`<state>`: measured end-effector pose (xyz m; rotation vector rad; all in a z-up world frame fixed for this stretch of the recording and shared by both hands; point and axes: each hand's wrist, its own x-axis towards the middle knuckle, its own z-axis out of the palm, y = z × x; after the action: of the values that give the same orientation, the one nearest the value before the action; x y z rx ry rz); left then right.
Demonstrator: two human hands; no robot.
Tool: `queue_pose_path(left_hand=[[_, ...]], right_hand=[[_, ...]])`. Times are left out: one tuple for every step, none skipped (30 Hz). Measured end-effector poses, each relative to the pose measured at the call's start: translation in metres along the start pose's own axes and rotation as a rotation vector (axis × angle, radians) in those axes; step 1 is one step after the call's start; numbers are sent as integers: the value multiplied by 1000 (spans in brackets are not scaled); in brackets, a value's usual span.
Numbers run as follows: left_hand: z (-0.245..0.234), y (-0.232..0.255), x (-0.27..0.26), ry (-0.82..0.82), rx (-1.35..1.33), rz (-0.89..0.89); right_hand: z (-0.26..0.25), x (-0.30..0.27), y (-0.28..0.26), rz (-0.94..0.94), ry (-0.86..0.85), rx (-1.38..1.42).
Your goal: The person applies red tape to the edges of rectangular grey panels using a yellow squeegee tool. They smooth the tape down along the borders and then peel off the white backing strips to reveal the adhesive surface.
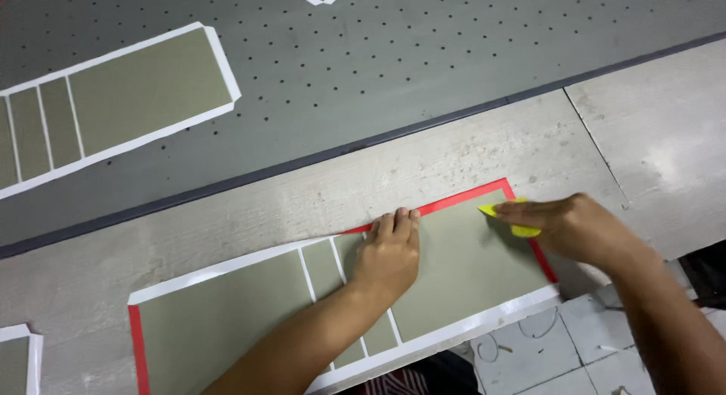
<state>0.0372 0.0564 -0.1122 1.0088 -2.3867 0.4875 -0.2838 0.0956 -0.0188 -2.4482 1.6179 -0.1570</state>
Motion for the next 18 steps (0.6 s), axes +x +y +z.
queue_pose_path(left_hand=[[-3, -1, 0, 0, 0, 1], [-5, -1, 1, 19, -32, -5], [-8, -1, 3, 39, -63, -11], [-19, -2, 8, 33, -68, -15], [-31, -4, 12, -34, -77, -17], [-42, -9, 19, -96, -78, -15], [-39, -9, 16, -97, -75, -14], [-37, -8, 14, -41, -62, -10], [-35, -7, 12, 15, -50, -7], [-35, -7, 13, 11, -48, -11], [-36, -7, 14, 44, -40, -23], [-36, -6, 16, 82, -33, -33], [-36, -8, 16, 82, -33, -34], [-36, -9, 16, 71, -37, -27], [-36, -11, 16, 60, -41, -20], [-34, -11, 15, 57, -46, -21], [-32, -10, 13, 28, -41, -28], [-28, -13, 12, 3, -30, -33]], right_hand=[[-4, 9, -10, 1, 0, 0], [-11, 19, -19, 56, 27, 32], [-18, 28, -28, 111, 54, 64], [-11, 44, -46, 112, 46, 66], [-4, 60, -65, -94, 137, 127], [4, 79, -83, -305, 238, 188], [7, 72, -85, -306, 240, 190], [9, 66, -88, -299, 190, 164], [11, 59, -90, -291, 140, 137], [8, 54, -92, -294, 136, 140], [4, 49, -94, -286, 96, 137], [-1, 43, -94, -275, 58, 129], [0, 44, -88, -276, 57, 128], [2, 44, -82, -247, 107, 54], [3, 44, -75, -217, 156, -21], [9, 46, -84, -214, 151, -20], [15, 47, -92, -235, 154, 38], [22, 52, -101, -259, 163, 96]])
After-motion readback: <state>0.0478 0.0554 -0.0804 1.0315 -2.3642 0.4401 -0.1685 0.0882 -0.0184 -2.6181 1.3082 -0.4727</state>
